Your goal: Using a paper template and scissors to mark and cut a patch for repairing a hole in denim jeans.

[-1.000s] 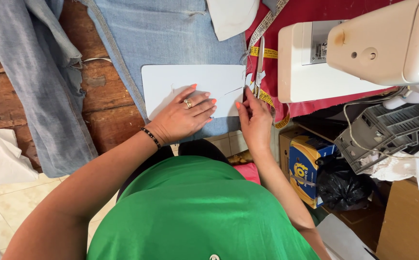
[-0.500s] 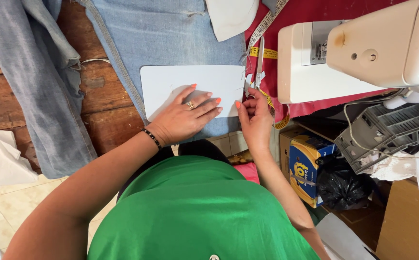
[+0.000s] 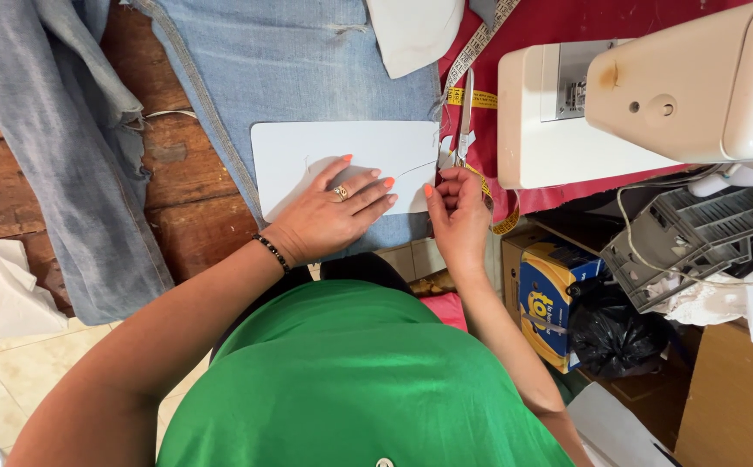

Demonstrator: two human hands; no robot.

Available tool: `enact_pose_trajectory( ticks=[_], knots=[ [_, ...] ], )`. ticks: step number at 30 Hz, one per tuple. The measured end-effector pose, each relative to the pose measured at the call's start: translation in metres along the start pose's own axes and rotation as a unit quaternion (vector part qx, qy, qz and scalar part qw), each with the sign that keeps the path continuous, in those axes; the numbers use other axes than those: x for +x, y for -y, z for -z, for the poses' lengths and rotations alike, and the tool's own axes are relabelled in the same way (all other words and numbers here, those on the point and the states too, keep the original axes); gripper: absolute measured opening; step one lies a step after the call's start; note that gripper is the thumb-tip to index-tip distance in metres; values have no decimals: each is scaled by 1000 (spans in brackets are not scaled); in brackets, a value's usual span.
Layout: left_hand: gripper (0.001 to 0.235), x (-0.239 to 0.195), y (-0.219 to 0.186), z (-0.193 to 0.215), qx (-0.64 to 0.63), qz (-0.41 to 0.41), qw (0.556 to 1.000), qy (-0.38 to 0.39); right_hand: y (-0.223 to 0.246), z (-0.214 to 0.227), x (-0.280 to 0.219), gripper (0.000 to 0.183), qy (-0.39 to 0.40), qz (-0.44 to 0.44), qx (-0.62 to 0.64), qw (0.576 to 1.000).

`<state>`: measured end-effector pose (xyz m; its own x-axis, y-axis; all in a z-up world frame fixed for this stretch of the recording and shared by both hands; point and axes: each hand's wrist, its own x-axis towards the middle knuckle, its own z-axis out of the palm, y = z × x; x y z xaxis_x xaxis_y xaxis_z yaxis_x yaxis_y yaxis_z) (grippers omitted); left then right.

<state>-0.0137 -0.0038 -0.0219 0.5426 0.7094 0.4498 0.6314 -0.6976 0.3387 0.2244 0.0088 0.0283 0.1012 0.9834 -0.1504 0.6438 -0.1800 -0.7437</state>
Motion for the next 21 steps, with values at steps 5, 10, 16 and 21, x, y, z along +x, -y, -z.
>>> enact_pose_trajectory(
  ticks=[5,10,16,21],
  knots=[
    [24,2,-2,3,7,0,999,-36,-7,-1,2,25,2,2,14,1000],
    [22,4,-2,5,15,0,998,-57,-4,0,3,25,-3,12,29,999],
    [22,5,-2,2,23,0,997,-68,-8,1,4,25,-2,8,27,1000],
    [22,6,-2,5,25,0,998,-63,-4,1,2,24,-5,12,34,999]
  ],
)
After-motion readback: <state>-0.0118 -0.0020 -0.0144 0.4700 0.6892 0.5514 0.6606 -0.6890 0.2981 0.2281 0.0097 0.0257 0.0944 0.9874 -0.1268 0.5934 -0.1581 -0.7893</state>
